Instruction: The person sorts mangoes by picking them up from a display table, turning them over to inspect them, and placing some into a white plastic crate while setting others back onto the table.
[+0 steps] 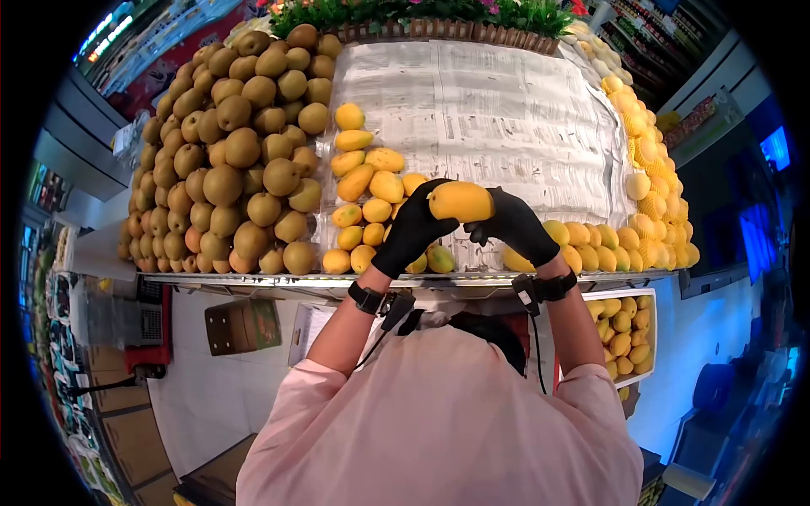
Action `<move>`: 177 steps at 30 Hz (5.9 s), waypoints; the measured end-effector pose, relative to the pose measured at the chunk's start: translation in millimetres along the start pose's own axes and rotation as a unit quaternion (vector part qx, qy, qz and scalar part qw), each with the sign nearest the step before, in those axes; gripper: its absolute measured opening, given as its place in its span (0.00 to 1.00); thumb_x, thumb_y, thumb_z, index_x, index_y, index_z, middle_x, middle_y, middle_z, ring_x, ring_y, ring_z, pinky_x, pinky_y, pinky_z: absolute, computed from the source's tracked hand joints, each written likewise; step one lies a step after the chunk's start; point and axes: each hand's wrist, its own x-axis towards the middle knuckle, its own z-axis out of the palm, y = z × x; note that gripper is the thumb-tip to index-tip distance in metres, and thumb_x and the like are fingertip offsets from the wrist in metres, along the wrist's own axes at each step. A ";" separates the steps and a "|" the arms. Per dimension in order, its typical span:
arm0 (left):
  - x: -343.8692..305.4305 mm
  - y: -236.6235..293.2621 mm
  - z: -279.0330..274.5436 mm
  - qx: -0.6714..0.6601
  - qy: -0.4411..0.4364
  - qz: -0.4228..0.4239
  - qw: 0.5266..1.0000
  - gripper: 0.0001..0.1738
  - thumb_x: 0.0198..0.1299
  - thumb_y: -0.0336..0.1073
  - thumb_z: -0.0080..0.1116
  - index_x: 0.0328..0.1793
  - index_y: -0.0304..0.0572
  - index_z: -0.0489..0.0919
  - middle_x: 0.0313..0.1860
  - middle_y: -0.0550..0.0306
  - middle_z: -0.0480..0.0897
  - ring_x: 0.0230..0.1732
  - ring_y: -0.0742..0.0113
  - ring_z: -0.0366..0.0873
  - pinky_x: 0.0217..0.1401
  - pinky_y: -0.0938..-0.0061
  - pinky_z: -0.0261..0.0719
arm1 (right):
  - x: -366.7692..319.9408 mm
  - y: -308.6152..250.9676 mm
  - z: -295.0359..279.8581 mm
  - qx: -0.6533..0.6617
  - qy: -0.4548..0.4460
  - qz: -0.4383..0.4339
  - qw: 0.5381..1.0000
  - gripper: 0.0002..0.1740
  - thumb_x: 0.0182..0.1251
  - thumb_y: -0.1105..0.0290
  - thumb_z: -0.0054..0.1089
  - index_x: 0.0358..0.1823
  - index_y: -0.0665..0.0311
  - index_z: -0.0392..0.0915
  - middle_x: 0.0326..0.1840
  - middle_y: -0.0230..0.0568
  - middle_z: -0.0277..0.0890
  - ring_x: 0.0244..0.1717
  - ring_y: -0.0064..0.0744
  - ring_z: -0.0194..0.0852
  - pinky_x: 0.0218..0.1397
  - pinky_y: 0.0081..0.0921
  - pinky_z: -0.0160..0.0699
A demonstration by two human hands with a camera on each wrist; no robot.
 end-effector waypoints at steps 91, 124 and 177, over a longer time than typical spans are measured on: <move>-48.8 -58.9 -11.0 -0.059 -0.091 -0.298 0.948 0.21 0.68 0.36 0.51 0.64 0.38 0.70 0.39 0.57 0.84 0.30 0.78 0.77 0.30 0.85 0.71 | -60.2 49.2 -173.5 -0.515 0.336 0.240 0.751 0.23 0.65 0.57 0.55 0.23 0.72 0.80 0.15 0.50 0.77 0.14 0.38 0.79 0.21 0.31 0.78; -87.5 -78.2 -78.7 -0.193 0.242 -0.258 0.915 0.15 0.70 0.46 0.51 0.33 0.45 0.74 0.27 0.64 0.77 0.22 0.80 0.66 0.24 0.85 0.60 | 28.8 74.5 -72.1 -0.082 0.180 0.044 0.979 0.08 0.62 0.72 0.62 0.41 0.68 0.80 0.31 0.41 0.81 0.24 0.25 0.78 0.26 0.20 0.78; -44.7 -54.6 -23.3 -0.223 0.078 -0.186 0.954 0.17 0.72 0.42 0.47 0.59 0.39 0.72 0.39 0.55 0.82 0.30 0.73 0.76 0.34 0.80 0.74 | 29.2 30.0 -6.3 0.112 0.009 -0.019 0.994 0.28 0.69 0.63 0.60 0.63 0.72 0.64 0.53 0.41 0.75 0.48 0.26 0.75 0.51 0.23 0.79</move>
